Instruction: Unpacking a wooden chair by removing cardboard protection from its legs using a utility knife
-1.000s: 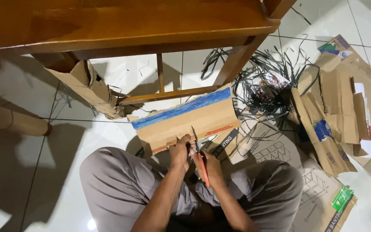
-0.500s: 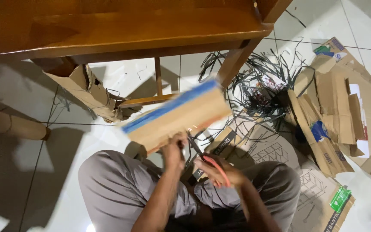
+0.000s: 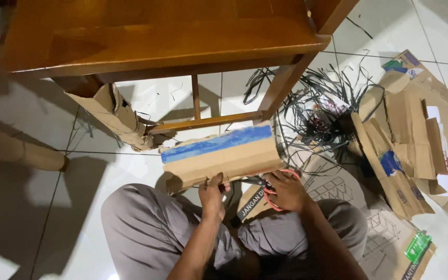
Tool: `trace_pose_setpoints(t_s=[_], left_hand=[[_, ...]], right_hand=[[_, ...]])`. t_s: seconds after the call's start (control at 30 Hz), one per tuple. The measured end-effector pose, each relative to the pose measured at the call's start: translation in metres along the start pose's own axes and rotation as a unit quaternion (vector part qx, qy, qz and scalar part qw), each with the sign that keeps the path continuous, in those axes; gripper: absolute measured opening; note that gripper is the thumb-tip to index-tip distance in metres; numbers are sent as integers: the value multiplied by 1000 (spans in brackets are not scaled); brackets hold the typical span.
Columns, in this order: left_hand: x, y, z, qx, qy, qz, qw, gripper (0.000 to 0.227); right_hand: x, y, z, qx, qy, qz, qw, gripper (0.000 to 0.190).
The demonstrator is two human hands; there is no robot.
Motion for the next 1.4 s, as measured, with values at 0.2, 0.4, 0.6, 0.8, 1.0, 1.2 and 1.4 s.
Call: trace_pose_setpoints(t_s=[0.2, 0.4, 0.6, 0.8, 1.0, 1.2, 1.4], left_hand=[[-29, -1, 45, -47, 1, 11, 999, 77], [-4, -6, 61, -69, -6, 18, 997, 69], [14, -27, 105, -61, 2, -27, 998, 50], [59, -62, 122, -52, 25, -101, 993, 37], [82, -60, 142, -149, 42, -139, 978, 24], [-10, -50, 186, 15, -41, -174, 984, 54], [-4, -38, 206, 644, -490, 69, 583, 56]], right_hand=[[0, -18, 7, 5, -90, 17, 996, 61], [-17, 34, -40, 69, 28, 274, 959, 45], [-14, 89, -91, 5, 155, 460, 874, 33], [32, 140, -141, -69, 235, 451, 858, 55], [90, 152, -146, -68, 254, 432, 863, 23], [131, 162, -132, -88, 227, 365, 899, 24], [153, 161, -125, -46, 236, 285, 928, 41]])
Point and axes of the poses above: each hand's wrist, its own x-axis towards the middle knuckle, its own y-axis out of the back of the hand, z = x × y, the point moved 6 cm from there along x, towards the middle knuckle, and after that the axes turned 8 degrees about x, right-handed, at the moved point
